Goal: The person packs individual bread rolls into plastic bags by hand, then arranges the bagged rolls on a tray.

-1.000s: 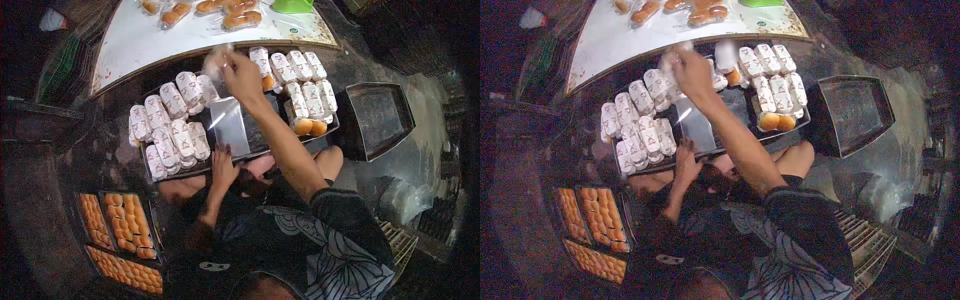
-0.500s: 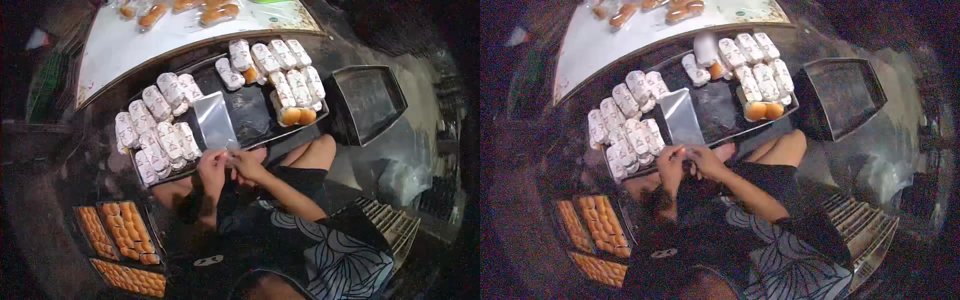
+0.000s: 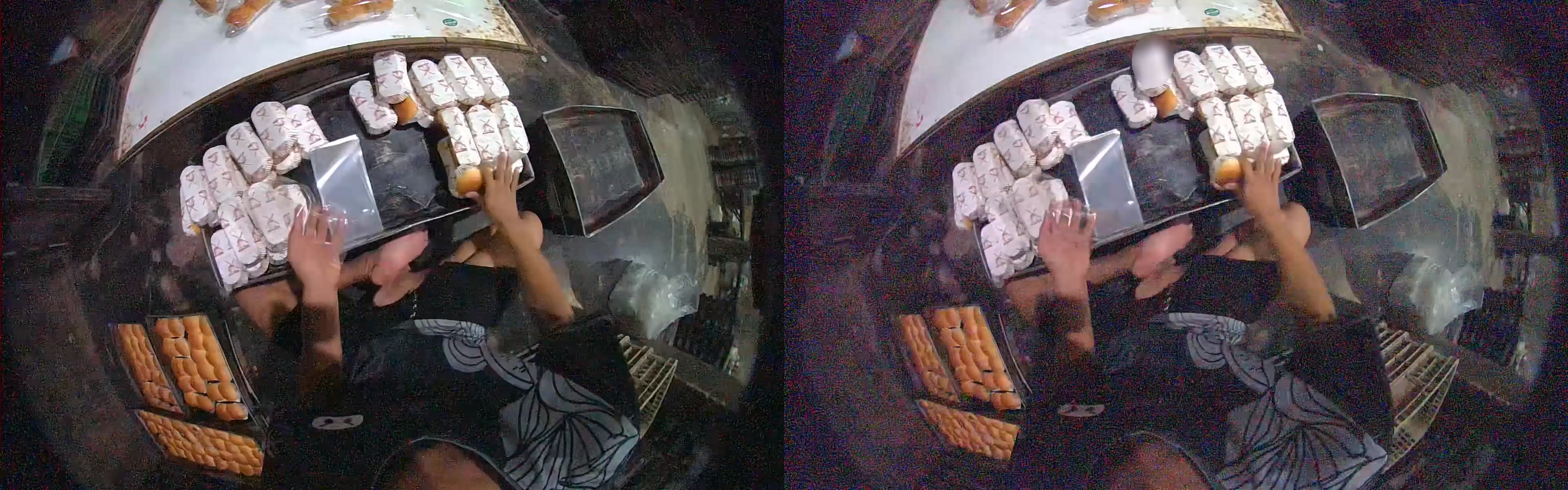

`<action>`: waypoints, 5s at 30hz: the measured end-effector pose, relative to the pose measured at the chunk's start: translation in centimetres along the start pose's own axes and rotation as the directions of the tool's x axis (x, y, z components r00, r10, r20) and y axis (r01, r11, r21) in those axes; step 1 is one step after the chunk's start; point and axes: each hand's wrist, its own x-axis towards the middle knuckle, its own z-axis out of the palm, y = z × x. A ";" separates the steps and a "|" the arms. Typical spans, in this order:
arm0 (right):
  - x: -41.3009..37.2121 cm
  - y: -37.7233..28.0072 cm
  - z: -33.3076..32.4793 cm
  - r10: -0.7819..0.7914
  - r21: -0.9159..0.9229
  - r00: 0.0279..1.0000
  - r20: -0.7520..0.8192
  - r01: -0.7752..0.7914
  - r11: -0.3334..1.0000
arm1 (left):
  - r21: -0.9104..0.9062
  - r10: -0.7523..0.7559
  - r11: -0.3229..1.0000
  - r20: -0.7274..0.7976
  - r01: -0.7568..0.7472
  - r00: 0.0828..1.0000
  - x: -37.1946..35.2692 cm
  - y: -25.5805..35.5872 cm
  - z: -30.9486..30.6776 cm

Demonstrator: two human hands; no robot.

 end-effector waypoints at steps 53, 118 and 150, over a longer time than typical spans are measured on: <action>-0.9 -24.6 -11.9 0.034 0.913 0.921 0.388 -0.379 -0.150 | -0.121 0.020 0.991 0.529 0.052 0.849 -1.8 0.0 -2.8; 3.9 -24.5 -9.3 -0.123 0.817 0.991 0.052 0.029 0.576 | -0.196 0.053 0.980 0.098 -0.033 0.994 -4.0 -0.8 -0.5; 8.7 -26.0 4.2 -0.205 0.914 0.891 0.405 -0.392 0.101 | 0.053 -0.128 0.991 0.125 0.123 0.984 4.9 4.6 -7.4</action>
